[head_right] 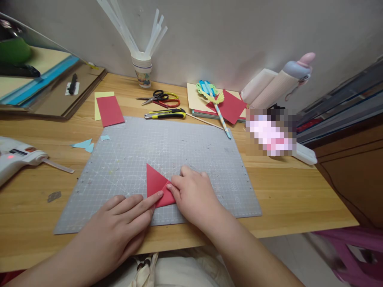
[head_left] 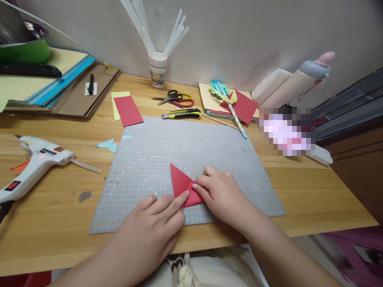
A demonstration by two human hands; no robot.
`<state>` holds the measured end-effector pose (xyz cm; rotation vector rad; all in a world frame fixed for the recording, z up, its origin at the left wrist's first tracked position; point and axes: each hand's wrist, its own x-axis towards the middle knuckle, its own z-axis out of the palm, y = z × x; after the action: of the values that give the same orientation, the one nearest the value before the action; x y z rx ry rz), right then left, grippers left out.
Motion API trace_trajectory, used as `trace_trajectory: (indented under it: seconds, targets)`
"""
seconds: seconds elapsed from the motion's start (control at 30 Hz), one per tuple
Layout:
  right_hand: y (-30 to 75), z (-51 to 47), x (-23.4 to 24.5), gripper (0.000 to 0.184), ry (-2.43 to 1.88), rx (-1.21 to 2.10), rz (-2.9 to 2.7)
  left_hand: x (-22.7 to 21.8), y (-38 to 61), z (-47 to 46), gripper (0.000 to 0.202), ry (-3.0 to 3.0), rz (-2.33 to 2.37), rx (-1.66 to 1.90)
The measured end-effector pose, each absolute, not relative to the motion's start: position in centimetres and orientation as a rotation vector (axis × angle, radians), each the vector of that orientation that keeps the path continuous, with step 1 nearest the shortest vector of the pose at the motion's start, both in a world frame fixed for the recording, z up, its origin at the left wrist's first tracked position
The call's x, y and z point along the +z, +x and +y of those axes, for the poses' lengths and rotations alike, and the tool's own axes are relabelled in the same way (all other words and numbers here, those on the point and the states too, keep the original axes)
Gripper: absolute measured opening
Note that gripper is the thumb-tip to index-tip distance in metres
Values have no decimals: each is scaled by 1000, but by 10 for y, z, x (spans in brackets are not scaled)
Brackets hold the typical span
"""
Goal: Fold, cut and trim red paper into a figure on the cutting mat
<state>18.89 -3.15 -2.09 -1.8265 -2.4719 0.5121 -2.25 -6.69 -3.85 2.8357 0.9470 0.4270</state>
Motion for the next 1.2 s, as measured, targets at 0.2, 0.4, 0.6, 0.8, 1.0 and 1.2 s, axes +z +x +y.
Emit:
trace_trajectory:
  seconds: [0.2,0.4,0.6,0.8,1.0,1.2]
  targets:
    - [188,-30,-21,28,-1843,497,-2495,-37,-22,-67,22,2806,957,381]
    - [187,-34,-16,20,-1814,464,-2402,-34,-19,-67,21,2695,1030,369]
    - [190,-35,-18,33,-1655,303,-2510,-35,-18,-68,18,2640,1046,365]
    - [190,-34,-20,37,-1635,264,-2479,-33,-19,-67,23,2628,1036,375]
    - [201,-43,-15,37,-1761,134,-2142,-32,-19,-67,24,2613,1043,392]
    - [197,-83,-18,39,-1305,649,-2321,-33,-19,-66,26,2613,1029,389]
